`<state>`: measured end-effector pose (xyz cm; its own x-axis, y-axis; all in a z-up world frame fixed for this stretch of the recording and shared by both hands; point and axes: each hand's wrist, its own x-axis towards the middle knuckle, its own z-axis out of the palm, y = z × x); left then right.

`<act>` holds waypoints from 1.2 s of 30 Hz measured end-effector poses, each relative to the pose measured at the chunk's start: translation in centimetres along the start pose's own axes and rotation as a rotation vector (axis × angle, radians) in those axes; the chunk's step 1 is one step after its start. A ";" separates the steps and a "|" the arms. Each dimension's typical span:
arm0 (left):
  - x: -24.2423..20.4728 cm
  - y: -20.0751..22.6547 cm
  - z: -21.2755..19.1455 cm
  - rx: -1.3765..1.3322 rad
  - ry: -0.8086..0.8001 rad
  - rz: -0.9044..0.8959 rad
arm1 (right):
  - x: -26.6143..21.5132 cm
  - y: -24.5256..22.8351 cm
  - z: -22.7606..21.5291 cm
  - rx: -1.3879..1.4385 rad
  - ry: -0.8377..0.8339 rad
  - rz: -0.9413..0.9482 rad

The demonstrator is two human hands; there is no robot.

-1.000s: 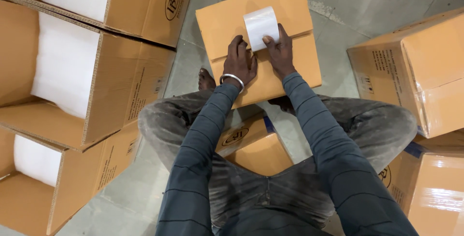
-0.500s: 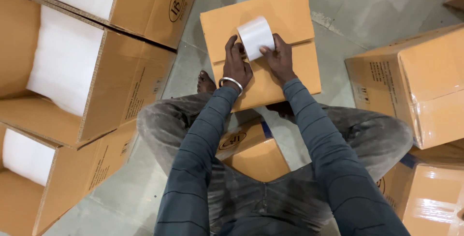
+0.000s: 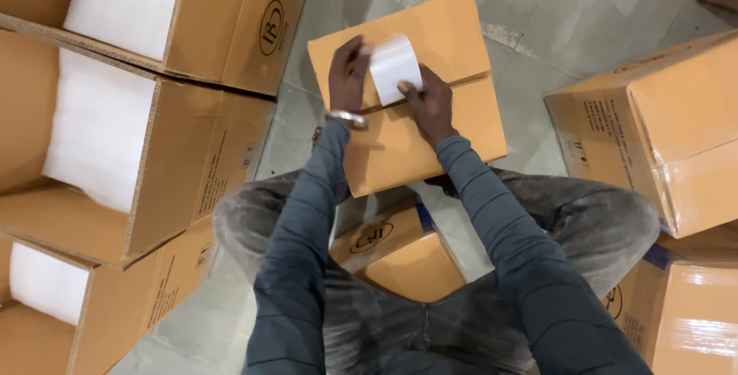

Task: The person seals cardboard boxes with clear adhesive tape while sitting on the floor.

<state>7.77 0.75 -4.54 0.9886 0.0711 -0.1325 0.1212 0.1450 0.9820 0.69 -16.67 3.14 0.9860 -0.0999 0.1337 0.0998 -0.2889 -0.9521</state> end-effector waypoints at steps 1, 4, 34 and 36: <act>1.5 -0.5 -0.2 0.064 -0.179 0.052 | -0.2 -0.1 0.0 -0.021 -0.007 -0.003; 3.6 4.5 0.9 0.203 -0.390 -0.235 | -0.4 0.3 0.0 -0.077 -0.010 0.002; 14.8 -0.8 3.7 0.317 -0.205 0.168 | -2.2 6.9 -2.7 -0.077 -0.181 0.117; 16.1 -2.0 2.7 0.184 -0.196 -0.031 | -1.7 4.8 -2.4 -0.022 -0.195 0.047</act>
